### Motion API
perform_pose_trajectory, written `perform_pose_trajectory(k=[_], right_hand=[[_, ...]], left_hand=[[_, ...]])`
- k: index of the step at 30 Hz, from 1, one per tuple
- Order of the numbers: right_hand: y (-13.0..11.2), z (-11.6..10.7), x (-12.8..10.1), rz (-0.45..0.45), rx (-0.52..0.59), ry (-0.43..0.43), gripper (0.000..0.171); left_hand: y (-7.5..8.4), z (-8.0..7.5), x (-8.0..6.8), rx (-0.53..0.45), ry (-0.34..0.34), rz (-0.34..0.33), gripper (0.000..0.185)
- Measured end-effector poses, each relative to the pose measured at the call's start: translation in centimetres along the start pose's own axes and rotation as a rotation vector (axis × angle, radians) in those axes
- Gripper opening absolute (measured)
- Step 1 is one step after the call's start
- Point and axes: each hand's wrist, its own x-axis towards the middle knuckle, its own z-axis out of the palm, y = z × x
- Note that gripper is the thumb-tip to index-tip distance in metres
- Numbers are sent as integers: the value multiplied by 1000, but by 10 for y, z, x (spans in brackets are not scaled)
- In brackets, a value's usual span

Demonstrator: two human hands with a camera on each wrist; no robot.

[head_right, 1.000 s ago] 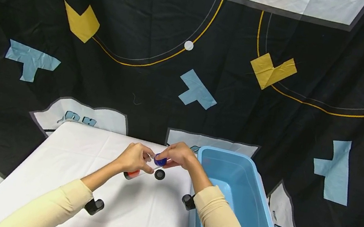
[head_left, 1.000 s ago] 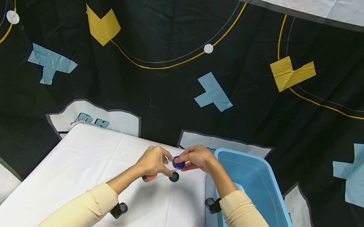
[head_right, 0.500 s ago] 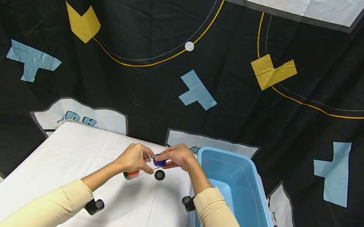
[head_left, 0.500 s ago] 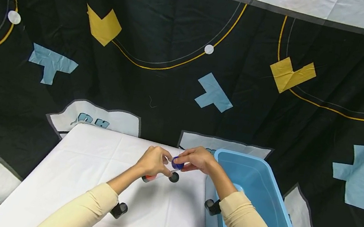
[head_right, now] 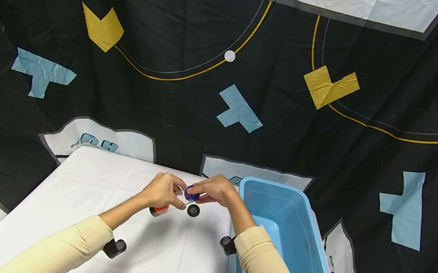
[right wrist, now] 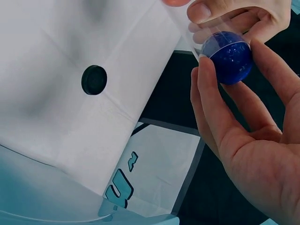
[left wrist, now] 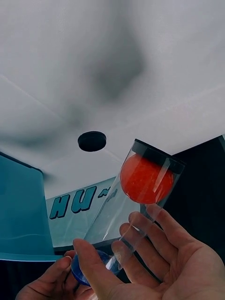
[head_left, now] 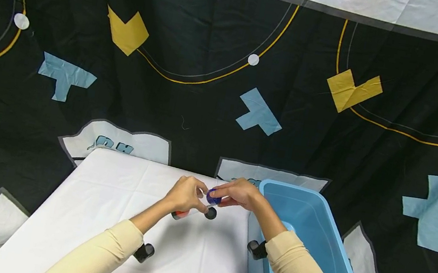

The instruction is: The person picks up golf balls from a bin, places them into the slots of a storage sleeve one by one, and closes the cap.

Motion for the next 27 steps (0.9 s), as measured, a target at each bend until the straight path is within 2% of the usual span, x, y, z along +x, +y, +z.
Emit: perform_pose_trajectory(k=[6,14,27], right_hand=[[-2,-2,-1,-3,-16,-8,44],[-4,-4,-2,-32,-13,56,26],[-3,-1,-3,-47,14,66,22]], left_hand=[[2,-2,0,0,4,-5,45],[2,-3,0,-16,10,-12,44],[1,-3,0,-12,12,-3,38]])
